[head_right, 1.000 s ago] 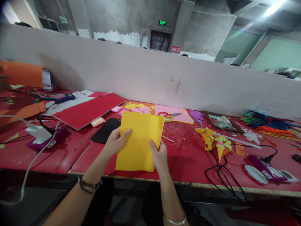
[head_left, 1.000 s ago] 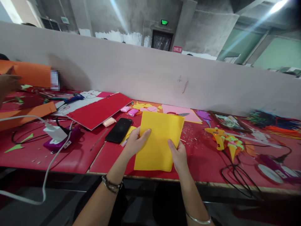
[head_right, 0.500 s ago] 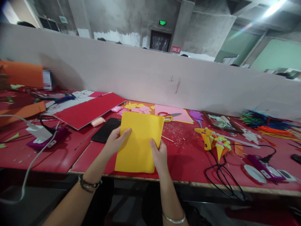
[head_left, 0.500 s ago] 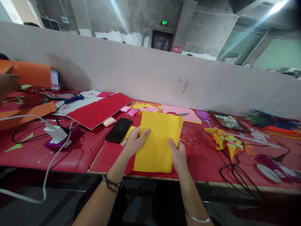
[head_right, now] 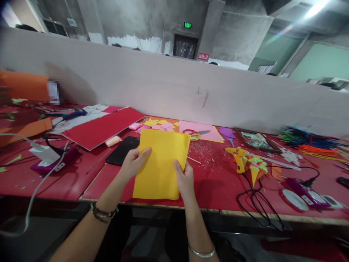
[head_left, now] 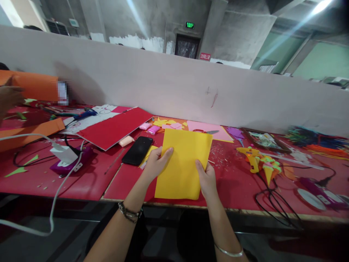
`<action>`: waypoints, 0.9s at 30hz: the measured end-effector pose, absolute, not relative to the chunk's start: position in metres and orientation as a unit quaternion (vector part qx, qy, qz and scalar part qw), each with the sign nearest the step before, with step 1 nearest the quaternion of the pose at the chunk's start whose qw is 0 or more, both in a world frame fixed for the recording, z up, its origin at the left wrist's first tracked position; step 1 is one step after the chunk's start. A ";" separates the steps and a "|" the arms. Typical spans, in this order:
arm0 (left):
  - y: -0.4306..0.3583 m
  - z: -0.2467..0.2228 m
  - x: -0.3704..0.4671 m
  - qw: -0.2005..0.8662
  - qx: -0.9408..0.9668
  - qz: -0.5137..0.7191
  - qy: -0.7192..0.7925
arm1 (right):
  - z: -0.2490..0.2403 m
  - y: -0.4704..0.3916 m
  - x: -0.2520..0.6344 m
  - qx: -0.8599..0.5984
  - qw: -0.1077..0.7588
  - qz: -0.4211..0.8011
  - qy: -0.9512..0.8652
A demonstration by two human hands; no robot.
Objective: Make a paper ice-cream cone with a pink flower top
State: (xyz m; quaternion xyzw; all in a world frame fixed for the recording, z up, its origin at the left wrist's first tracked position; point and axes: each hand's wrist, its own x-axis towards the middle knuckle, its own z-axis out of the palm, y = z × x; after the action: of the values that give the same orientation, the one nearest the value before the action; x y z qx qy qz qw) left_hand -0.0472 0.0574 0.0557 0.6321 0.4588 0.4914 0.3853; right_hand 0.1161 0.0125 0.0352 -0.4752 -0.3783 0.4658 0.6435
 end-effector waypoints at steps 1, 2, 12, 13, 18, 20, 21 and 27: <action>0.057 0.056 -0.047 0.389 0.629 0.493 0.458 | 0.035 0.012 0.116 -0.475 0.644 0.466 -0.377; 0.058 0.056 -0.047 0.392 0.625 0.496 0.458 | 0.035 0.012 0.116 -0.473 0.646 0.467 -0.377; 0.058 0.057 -0.046 0.429 0.604 0.509 0.437 | 0.033 0.013 0.118 -0.468 0.651 0.470 -0.368; 0.058 0.057 -0.046 0.430 0.605 0.509 0.436 | 0.033 0.013 0.118 -0.471 0.651 0.468 -0.367; 0.058 0.056 -0.046 0.434 0.603 0.503 0.441 | 0.034 0.013 0.117 -0.481 0.648 0.463 -0.367; 0.057 0.056 -0.046 0.437 0.602 0.500 0.444 | 0.033 0.013 0.118 -0.478 0.650 0.464 -0.365; 0.057 0.056 -0.046 0.438 0.601 0.500 0.444 | 0.033 0.014 0.118 -0.477 0.651 0.465 -0.365; 0.055 0.059 -0.045 0.435 0.594 0.506 0.450 | 0.030 0.015 0.119 -0.481 0.652 0.462 -0.361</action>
State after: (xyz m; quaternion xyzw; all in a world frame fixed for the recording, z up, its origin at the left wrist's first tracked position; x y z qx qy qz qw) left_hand -0.0450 0.0551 0.0593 0.5937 0.4500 0.5061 0.4346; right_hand 0.1187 0.0146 0.0304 -0.4808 -0.3606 0.4618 0.6523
